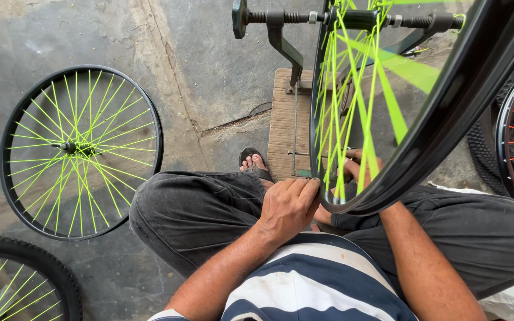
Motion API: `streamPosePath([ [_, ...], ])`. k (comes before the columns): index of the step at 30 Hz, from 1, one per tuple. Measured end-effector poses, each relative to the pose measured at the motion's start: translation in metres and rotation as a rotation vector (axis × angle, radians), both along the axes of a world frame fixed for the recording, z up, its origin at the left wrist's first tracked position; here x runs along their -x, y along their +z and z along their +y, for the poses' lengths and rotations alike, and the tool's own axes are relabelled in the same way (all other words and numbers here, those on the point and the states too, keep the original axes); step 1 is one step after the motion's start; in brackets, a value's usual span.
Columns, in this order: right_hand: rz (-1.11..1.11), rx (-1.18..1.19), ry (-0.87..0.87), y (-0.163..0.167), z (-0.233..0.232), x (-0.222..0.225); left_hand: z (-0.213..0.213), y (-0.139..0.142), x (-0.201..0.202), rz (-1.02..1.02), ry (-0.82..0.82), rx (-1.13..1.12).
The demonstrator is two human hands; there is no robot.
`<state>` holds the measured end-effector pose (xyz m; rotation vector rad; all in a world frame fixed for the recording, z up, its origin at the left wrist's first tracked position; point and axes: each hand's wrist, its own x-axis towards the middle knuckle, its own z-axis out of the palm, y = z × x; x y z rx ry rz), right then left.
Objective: The person sits on the floor in front of a bicycle wheel mounted in a truing stand and uses a small spoke wrench to tighten and adjust spokes around the rim, working section by section. At the end they spin the wheel in the stand to check it and reach to the stand hardware.
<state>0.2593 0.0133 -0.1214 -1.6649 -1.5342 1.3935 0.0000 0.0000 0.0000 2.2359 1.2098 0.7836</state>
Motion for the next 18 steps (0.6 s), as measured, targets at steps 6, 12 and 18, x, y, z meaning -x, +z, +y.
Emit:
streamPosePath([
  [6,0.197,0.163,-0.267,0.0,0.003,0.014,-0.001,-0.003,-0.002,-0.003,-0.004,-0.003],
  [12,0.036,0.151,-0.252,0.019,0.004,0.017,0.005,0.016,-0.001,-0.012,-0.017,-0.007],
  [18,-0.044,0.207,-0.238,0.018,0.007,0.015,0.028,0.079,0.012,-0.271,-0.108,-0.138],
])
